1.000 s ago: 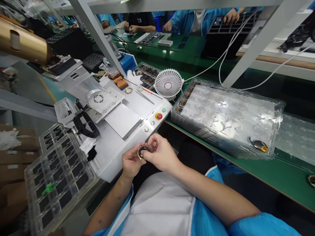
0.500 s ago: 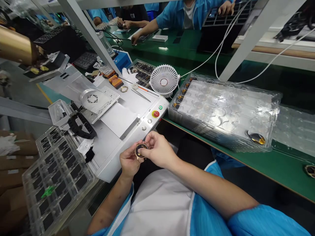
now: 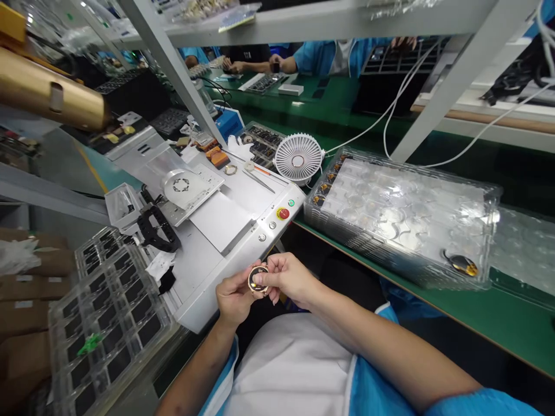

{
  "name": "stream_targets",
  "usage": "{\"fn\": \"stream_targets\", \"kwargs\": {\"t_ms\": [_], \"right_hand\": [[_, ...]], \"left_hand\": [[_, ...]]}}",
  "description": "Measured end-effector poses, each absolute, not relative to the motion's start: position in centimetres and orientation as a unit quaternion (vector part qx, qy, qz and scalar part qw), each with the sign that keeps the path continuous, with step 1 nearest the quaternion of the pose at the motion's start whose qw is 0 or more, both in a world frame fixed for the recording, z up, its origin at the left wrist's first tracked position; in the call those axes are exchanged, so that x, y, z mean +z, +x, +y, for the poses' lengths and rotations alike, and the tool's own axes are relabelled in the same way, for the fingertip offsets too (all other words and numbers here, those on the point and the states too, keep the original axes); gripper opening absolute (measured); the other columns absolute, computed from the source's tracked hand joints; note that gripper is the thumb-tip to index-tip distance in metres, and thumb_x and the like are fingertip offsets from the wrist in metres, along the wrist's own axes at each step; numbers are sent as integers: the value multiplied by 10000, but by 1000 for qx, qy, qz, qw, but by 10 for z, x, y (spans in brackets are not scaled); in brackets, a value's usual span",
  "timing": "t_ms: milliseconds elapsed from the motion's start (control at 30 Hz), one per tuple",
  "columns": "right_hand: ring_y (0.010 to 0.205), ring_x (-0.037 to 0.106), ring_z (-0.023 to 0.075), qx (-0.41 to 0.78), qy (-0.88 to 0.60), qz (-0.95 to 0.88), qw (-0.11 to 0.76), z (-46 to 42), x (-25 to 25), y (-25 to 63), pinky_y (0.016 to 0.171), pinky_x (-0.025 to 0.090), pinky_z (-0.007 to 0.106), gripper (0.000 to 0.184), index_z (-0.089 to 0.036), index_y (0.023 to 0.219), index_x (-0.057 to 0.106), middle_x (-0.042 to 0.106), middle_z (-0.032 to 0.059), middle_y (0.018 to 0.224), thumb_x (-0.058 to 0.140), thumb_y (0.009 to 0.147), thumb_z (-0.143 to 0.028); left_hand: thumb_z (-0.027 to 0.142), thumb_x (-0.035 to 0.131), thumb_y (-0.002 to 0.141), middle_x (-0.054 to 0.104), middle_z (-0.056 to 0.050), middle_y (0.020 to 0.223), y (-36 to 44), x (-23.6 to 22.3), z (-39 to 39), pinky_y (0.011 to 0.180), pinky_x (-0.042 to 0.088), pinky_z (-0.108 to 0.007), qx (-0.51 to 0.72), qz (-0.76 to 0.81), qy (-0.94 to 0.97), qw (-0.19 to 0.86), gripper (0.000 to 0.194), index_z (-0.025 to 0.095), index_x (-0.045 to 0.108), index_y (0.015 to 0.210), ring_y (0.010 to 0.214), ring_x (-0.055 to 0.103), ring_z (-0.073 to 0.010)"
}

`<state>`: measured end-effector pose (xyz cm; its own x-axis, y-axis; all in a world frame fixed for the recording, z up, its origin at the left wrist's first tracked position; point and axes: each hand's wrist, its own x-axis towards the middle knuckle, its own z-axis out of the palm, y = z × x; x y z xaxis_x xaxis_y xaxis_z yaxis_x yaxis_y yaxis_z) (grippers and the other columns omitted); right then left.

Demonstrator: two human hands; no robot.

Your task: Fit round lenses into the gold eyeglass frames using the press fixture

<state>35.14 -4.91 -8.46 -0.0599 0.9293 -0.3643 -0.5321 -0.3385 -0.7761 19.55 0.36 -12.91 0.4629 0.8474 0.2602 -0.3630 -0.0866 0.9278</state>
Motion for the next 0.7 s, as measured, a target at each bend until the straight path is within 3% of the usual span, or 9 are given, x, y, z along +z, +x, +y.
{"fn": "stream_targets", "kwargs": {"t_ms": [200, 300, 467, 567, 700], "right_hand": [[453, 569, 114, 631, -520, -327, 474, -2, -86, 361, 368, 469, 190, 567, -164, 729, 603, 629, -18, 553, 983, 525, -533], [397, 468, 98, 528, -594, -318, 518, 37, -85, 375, 318, 398, 204, 557, -192, 828, 589, 567, -61, 536, 919, 620, -591], [384, 362, 74, 461, -625, -321, 542, 71, -82, 389, 344, 301, 201, 435, -207, 729, 529, 459, -91, 489, 824, 754, -525], [425, 391, 73, 454, -611, -345, 549, 57, -74, 388, 400, 326, 201, 409, -200, 735, 546, 475, -85, 528, 804, 762, -516], [442, 464, 100, 490, -542, -411, 545, 16, -56, 379, 440, 391, 220, 372, -203, 780, 557, 532, -65, 542, 757, 809, -516]], "left_hand": [[307, 821, 857, 791, -94, 1228, 190, -127, 7, 1000, 621, -416, 528, 264, 509, 627, 385, 282, 742, 1233, 1147, 753, -273], [330, 789, 884, 753, -89, 1239, 185, -121, 9, 921, 647, -414, 504, 280, 485, 658, 367, 288, 712, 1240, 1107, 764, -284], [252, 864, 803, 718, -71, 1196, 176, -113, 12, 826, 638, -319, 492, 291, 543, 614, 716, 337, 561, 1445, 939, 770, -189], [222, 886, 774, 753, -81, 1154, 176, -110, 13, 851, 627, -319, 502, 304, 589, 555, 880, 332, 450, 1531, 945, 757, -179], [155, 847, 801, 753, -113, 1234, 182, -104, 12, 910, 629, -336, 522, 296, 645, 473, 923, 325, 369, 1573, 1002, 765, -184]]}}
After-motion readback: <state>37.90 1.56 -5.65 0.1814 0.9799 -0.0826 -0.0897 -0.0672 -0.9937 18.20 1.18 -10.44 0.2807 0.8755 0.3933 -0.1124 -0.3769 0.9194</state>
